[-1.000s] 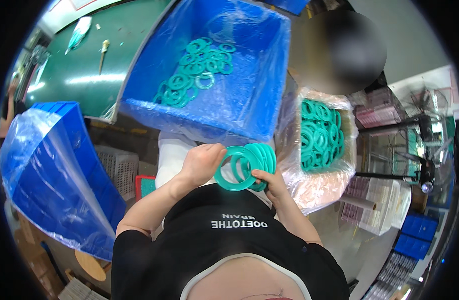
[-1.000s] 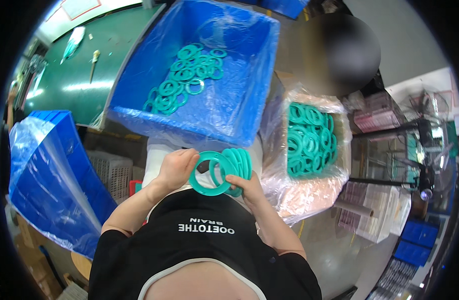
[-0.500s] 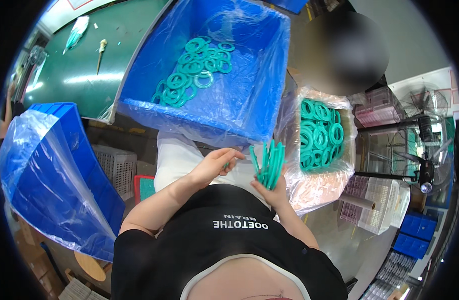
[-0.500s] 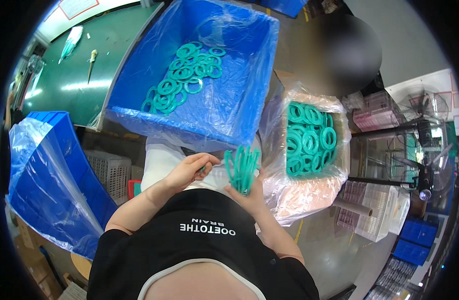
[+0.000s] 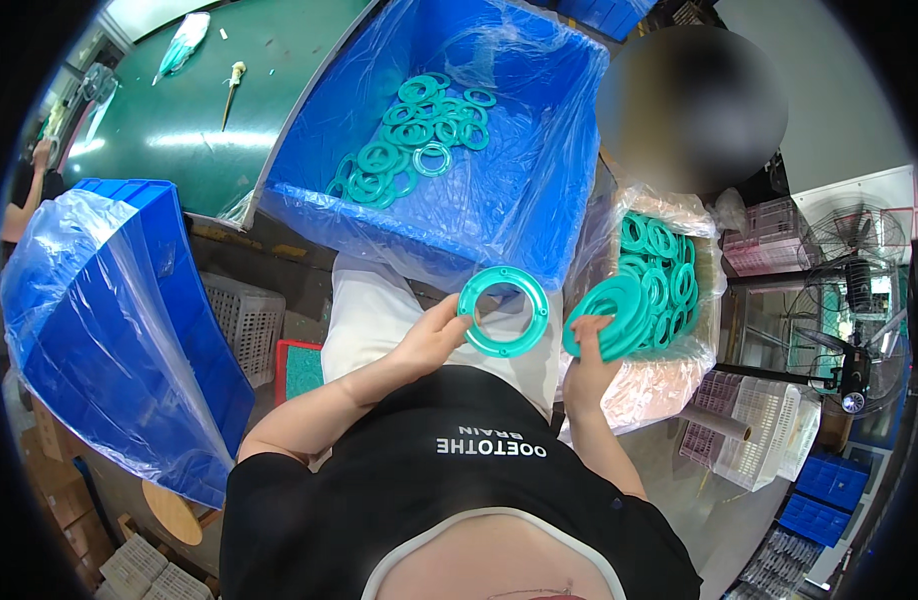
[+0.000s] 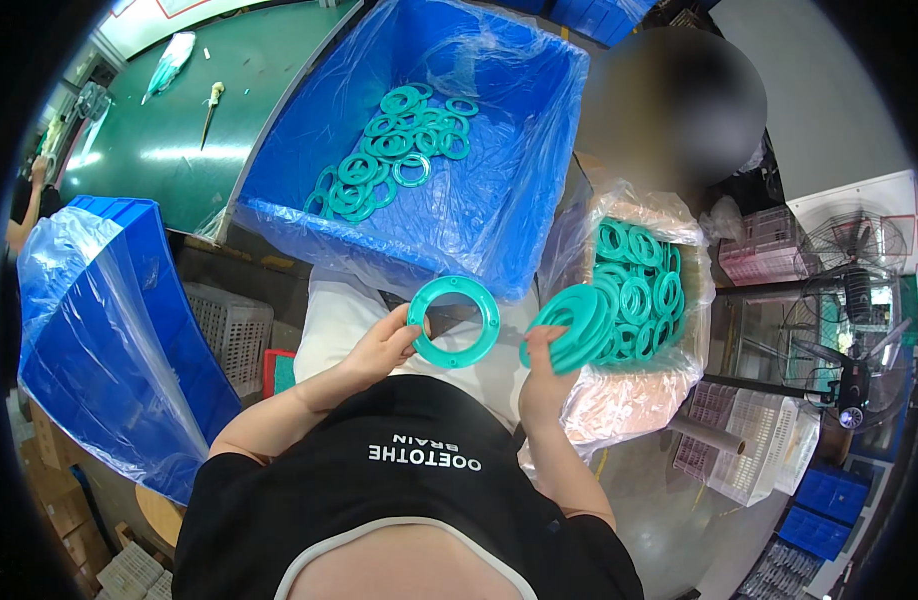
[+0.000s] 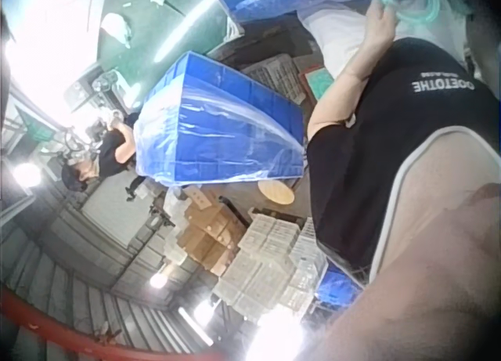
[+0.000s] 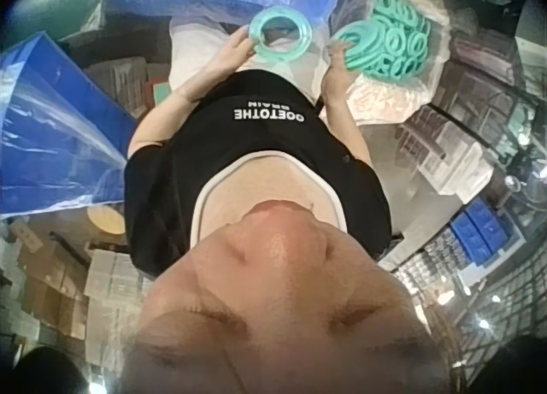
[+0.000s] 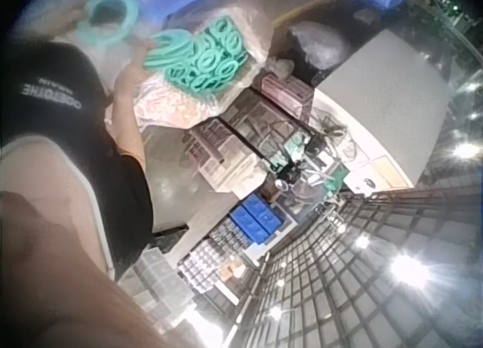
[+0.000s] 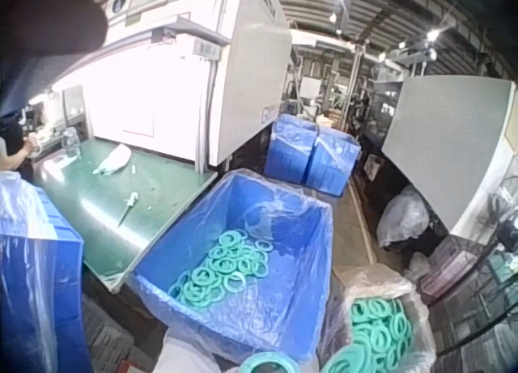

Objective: The recorder is counting and stacking green plastic rings into a blue bin.

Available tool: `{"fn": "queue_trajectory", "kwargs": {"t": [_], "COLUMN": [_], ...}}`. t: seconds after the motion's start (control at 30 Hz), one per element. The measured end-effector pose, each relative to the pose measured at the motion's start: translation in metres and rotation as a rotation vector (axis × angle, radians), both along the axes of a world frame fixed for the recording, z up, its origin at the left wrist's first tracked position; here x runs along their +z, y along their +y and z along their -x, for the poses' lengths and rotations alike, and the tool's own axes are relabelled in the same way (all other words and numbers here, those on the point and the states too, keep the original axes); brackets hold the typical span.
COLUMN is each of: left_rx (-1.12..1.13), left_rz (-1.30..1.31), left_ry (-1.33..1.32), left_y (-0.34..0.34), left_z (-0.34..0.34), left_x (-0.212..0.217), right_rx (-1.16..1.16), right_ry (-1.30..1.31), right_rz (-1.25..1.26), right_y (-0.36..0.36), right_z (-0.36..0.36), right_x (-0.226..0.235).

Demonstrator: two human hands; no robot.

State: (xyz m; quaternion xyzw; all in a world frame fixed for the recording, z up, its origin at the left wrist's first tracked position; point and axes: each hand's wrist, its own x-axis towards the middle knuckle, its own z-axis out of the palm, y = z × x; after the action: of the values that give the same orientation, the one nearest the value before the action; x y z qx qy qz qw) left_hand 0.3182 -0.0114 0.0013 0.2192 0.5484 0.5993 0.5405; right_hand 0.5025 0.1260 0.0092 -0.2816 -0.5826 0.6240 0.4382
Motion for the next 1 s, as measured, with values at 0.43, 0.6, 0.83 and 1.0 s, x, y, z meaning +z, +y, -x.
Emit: {"fn": "queue_trajectory", "kwargs": {"t": [0.43,0.6,0.83,1.0], "left_rx": [-0.341,-0.183,0.068,-0.061], "left_rz": [-0.046,0.045,-0.147,0.015], "left_ry": [-0.093,0.286,0.710,-0.120], "left_y": [0.002,0.008,0.029,0.032], "left_z": [0.028,0.011,0.015,0.029], "left_x": [0.020,0.008,-0.003,-0.001], "right_rx": [0.272,0.235,0.135,-0.346], "right_ry": [-0.262,-0.300,-0.264,0.229], "right_rz": [0.510,0.533,0.570,0.671], "right_y": [-0.009,-0.011,-0.005,0.052], "right_z": [-0.001,-0.004,-0.011,-0.053], "right_x": [0.005,0.004,0.007,-0.011]}}
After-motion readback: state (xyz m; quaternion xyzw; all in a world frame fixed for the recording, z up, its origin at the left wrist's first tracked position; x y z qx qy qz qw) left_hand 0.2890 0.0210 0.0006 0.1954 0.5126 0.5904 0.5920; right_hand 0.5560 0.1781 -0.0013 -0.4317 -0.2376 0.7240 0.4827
